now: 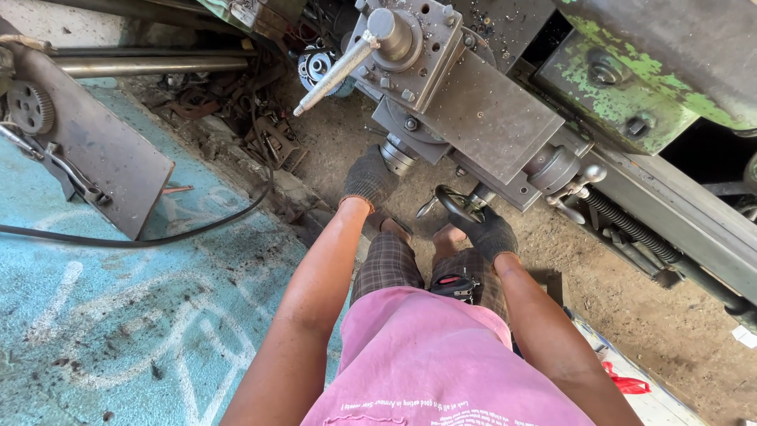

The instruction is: Operating a manual lathe machine to turn a metal workpiece by adjusting handwheels and levers.

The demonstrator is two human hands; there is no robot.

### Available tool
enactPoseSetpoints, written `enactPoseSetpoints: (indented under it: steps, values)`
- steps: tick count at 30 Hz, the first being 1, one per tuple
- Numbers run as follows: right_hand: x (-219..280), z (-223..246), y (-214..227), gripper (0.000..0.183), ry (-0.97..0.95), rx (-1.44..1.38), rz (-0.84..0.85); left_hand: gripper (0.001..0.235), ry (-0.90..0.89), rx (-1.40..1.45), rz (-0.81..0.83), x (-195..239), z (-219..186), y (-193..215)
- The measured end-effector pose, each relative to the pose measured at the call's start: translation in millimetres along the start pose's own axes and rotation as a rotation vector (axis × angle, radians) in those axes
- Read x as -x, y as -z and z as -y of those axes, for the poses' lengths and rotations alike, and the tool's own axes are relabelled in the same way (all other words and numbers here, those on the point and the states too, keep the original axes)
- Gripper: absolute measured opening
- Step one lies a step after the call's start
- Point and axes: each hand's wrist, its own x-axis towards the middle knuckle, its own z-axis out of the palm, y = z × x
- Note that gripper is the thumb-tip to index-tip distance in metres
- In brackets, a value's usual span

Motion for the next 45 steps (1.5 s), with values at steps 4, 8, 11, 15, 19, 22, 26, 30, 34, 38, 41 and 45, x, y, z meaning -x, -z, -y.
enactPoseSetpoints:
  steps: [4,8,11,15,19,22,26,30,34,38,41,45]
  values:
    - [-15,-6,-4,0.105,-0.023,0.032,0.018,0.067,0.009,0.020,0.004,-3,0,-2]
    - [-30,-15,-12,0.112,-0.040,0.027,0.014,0.065,0.010,-0.003,0.007,2,-3,0]
    - [-38,-14,-17,0.114,-0.055,0.055,0.007,0.056,-0.009,0.037,-0.008,9,-6,6]
    - [-28,0,-14,0.108,-0.098,0.037,-0.033,0.054,-0.007,0.028,-0.021,6,-5,5]
    - [-20,15,-10,0.105,-0.129,0.040,-0.056,0.057,-0.019,0.013,-0.023,-2,2,-2]
    - [-20,22,-14,0.102,-0.131,0.009,-0.100,0.056,-0.016,0.003,-0.018,-4,3,-3]
    - [-40,-5,-36,0.085,-0.152,0.128,-0.128,0.054,0.010,0.011,-0.026,2,-4,2]
    - [-71,-73,-40,0.073,0.049,0.345,-0.145,0.048,0.061,-0.007,0.013,22,-23,25]
    - [-136,-155,-59,0.056,0.249,0.279,-0.194,0.054,0.102,0.001,0.073,18,-27,28]
    - [-166,-186,-61,0.056,0.288,0.273,-0.163,0.062,0.132,0.000,0.103,17,-30,27]
    - [-198,-194,-69,0.061,0.314,0.245,-0.161,0.067,0.151,-0.031,0.137,11,-29,28]
    - [-178,-183,-65,0.061,0.400,0.213,-0.204,0.067,0.105,-0.041,0.131,2,-18,20]
